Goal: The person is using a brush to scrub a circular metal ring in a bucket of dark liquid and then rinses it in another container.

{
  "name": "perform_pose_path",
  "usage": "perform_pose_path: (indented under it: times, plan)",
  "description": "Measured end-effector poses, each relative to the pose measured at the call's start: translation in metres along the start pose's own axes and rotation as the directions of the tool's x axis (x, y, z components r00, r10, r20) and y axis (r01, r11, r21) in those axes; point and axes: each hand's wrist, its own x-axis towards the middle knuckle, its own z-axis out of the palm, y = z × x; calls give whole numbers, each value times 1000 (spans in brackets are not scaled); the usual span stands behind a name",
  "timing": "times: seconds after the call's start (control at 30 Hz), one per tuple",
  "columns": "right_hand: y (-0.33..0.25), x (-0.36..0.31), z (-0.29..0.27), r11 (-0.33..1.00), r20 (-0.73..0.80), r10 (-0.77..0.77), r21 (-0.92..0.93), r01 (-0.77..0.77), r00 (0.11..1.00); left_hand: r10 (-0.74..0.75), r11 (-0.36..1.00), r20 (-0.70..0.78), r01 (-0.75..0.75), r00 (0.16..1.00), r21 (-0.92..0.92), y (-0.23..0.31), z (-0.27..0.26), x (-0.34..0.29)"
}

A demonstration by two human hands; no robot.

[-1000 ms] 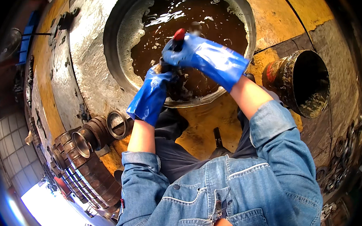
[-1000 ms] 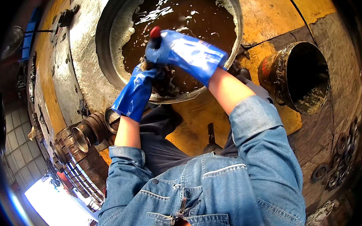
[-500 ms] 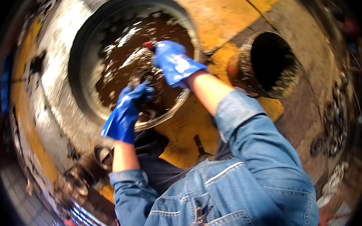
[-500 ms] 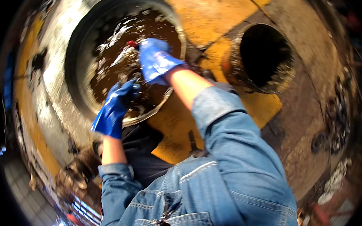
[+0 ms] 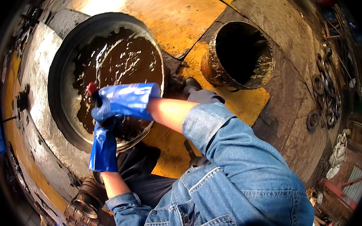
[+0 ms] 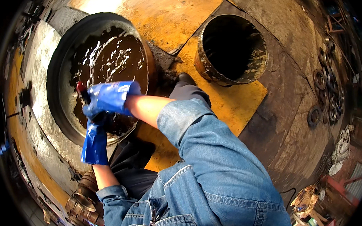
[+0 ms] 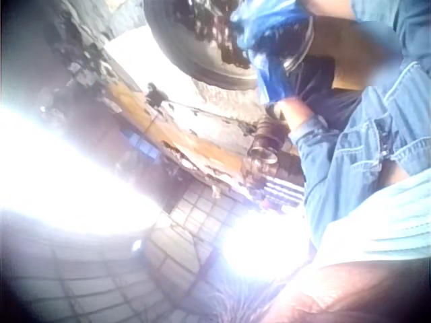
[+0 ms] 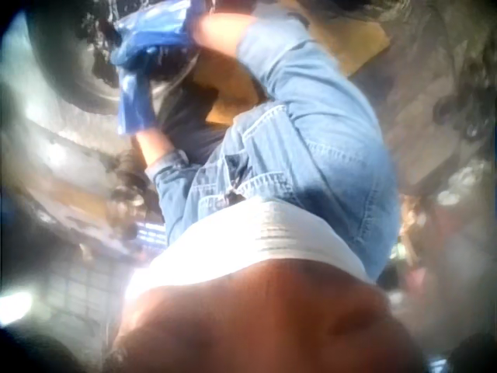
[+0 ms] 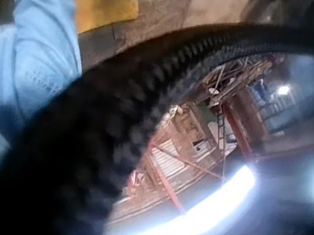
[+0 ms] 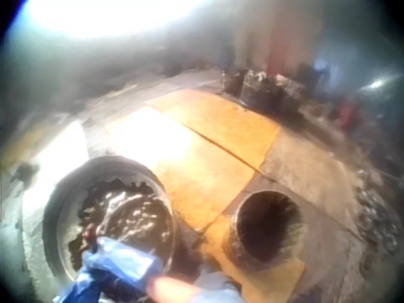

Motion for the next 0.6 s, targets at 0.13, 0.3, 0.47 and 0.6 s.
perform_pose_path:
  times: [0.13,0.3,0.47,0.6]
  plan:
    - [83,68,-4,990,-72,55,-125,-64,996,-68,988,70,58,995,146,25,22,0]
    - [80,71,-14,940,-148,254,272,-207,956,-105,990,117,115,988,-80,29,10,0]
    - [11,49,20,998,173,-11,61,0,985,-22,974,104,44,994,-222,13,-10,-4]
    - [61,77,1,983,94,167,54,-173,981,-66,975,164,98,984,-198,22,1,-4]
